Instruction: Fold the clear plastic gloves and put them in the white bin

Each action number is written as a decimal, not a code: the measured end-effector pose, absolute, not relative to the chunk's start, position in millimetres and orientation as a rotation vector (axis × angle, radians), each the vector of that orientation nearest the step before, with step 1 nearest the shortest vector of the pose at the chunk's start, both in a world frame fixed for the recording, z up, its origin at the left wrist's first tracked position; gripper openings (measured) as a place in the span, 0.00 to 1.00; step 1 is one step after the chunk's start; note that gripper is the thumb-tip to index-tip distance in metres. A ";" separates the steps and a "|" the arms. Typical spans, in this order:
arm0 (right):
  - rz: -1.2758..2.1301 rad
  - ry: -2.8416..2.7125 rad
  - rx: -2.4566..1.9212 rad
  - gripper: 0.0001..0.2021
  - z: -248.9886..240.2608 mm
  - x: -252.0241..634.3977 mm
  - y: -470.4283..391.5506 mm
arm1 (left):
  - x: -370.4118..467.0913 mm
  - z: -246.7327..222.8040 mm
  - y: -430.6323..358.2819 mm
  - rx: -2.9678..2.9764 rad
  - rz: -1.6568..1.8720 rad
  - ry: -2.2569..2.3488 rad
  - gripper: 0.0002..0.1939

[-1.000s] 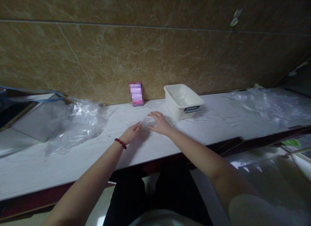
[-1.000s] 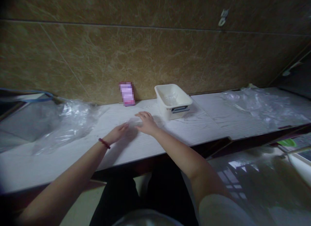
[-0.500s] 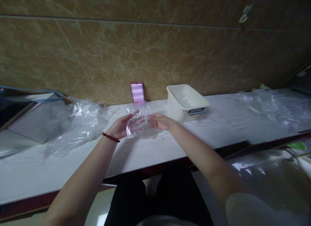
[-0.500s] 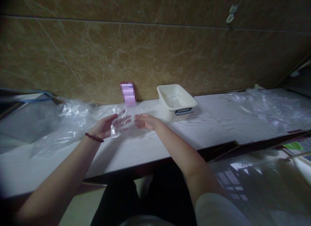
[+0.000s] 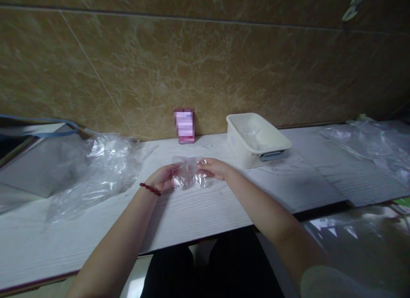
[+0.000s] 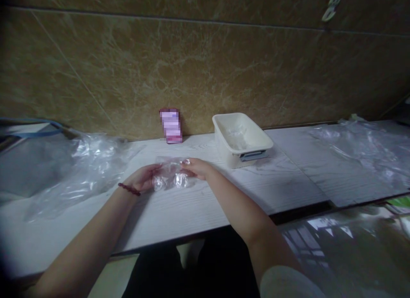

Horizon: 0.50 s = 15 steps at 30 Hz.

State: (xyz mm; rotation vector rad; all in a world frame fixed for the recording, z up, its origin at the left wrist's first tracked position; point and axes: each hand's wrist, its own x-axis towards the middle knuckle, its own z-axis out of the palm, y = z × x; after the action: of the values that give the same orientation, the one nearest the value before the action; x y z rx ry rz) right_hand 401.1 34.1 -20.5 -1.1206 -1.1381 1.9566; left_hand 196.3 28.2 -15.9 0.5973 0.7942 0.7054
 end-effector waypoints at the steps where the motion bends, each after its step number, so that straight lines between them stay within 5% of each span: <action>1: 1.926 -1.136 -1.147 0.02 -20.4 400.8 33.6 | 195.7 -15.6 27.5 0.613 0.715 0.811 0.17; 9: 1.808 -1.171 -1.172 0.08 -27.7 399.7 37.1 | 196.3 -8.7 22.1 0.778 0.852 0.877 0.15; 15: 1.757 -1.086 -1.166 0.02 -27.7 398.4 37.2 | 192.7 -4.8 19.4 0.805 0.869 0.796 0.11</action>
State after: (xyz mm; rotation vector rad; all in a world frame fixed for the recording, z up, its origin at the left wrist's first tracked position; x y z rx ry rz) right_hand 398.4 37.2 -27.7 -1.1664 -1.0861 1.7574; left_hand 192.7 19.4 -4.8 0.8050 0.7964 0.8686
